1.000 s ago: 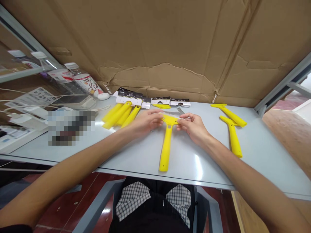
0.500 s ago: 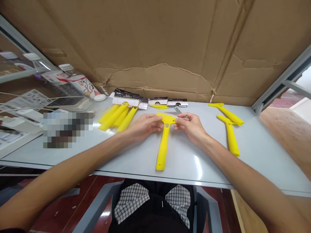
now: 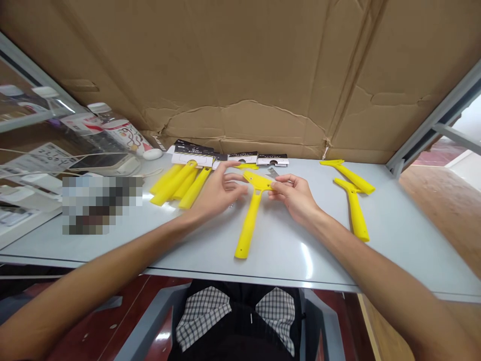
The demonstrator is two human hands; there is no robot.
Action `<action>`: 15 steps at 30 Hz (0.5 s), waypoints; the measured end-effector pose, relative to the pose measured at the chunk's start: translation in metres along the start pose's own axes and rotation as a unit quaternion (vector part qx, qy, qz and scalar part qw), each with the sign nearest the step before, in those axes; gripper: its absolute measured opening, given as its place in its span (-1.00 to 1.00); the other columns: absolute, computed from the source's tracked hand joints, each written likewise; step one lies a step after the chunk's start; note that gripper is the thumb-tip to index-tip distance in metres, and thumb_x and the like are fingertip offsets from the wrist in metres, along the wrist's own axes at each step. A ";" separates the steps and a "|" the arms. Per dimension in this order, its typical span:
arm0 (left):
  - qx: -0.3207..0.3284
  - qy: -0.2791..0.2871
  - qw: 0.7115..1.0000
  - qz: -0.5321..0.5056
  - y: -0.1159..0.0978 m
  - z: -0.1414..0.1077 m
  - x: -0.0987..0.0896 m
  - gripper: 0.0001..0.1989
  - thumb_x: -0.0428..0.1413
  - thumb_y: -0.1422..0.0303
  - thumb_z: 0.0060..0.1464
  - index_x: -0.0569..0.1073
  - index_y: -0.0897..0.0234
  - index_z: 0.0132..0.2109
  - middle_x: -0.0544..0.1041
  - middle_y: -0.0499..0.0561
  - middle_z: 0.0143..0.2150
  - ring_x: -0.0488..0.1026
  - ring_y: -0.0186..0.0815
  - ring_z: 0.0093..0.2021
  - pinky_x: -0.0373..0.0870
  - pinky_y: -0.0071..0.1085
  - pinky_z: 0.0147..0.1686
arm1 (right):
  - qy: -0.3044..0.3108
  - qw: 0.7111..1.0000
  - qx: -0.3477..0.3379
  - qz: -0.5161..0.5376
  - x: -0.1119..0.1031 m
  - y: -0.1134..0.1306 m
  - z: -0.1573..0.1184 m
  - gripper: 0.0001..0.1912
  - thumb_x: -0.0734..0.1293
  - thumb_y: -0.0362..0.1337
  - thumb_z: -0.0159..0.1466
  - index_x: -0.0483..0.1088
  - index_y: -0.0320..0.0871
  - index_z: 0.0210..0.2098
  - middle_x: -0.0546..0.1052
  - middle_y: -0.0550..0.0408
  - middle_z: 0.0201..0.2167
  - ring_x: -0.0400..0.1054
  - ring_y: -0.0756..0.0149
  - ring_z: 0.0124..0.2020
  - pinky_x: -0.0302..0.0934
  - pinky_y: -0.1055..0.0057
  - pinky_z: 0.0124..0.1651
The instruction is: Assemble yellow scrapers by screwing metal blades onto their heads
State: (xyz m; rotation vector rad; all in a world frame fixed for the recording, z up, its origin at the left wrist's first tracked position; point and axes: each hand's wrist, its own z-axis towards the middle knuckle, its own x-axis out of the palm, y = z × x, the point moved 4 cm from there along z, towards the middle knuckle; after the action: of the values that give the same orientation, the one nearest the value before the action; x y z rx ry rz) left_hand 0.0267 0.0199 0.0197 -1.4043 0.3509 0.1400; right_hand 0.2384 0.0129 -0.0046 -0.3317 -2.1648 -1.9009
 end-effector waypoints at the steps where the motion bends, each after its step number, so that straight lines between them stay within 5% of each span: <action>1: 0.059 0.001 0.996 0.074 -0.004 -0.001 -0.001 -0.42 0.26 0.51 0.14 0.36 0.23 0.28 0.65 0.13 0.03 0.63 -0.28 -0.25 0.59 -0.30 -0.18 | -0.004 1.000 -0.001 0.004 0.000 0.000 0.000 -0.60 0.65 -0.35 0.01 0.43 -0.13 -0.26 0.62 0.02 -0.40 0.54 0.28 -0.42 0.52 0.24 -0.14; 5: 0.223 -0.002 0.941 0.255 -0.008 -0.003 -0.001 -0.51 0.14 0.59 0.16 0.53 0.27 0.22 0.66 0.16 0.11 0.62 -0.24 -0.17 0.56 -0.21 0.02 | -0.013 1.000 -0.002 0.014 0.000 0.002 -0.001 -0.58 0.64 -0.38 0.01 0.42 -0.15 -0.25 0.63 0.01 -0.40 0.55 0.28 -0.43 0.53 0.26 -0.16; 11: 0.181 0.025 0.961 0.209 -0.006 -0.006 0.002 -0.59 0.11 0.34 0.32 0.55 0.41 0.23 0.70 0.19 0.06 0.67 -0.25 -0.22 0.64 -0.25 -0.10 | -0.024 1.000 -0.014 0.010 0.001 0.002 -0.002 -0.56 0.67 -0.36 -0.01 0.41 -0.16 -0.27 0.62 0.03 -0.42 0.56 0.30 -0.46 0.54 0.31 -0.21; 15: 0.177 0.073 0.953 0.236 -0.004 -0.015 0.014 -0.32 0.22 0.12 0.26 0.41 0.47 0.37 0.62 0.30 0.18 0.65 -0.18 -0.19 0.63 -0.16 -0.10 | -0.020 1.000 -0.016 0.013 0.000 -0.001 -0.001 -0.57 0.68 -0.33 -0.02 0.41 -0.14 -0.30 0.61 0.08 -0.45 0.57 0.28 -0.45 0.54 0.30 -0.20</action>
State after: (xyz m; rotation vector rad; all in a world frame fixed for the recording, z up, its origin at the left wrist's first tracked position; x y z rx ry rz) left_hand 0.0382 0.0034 0.0168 -0.9573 0.7948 0.3486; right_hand 0.2379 0.0115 -0.0054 -0.4052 -2.1474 -1.9317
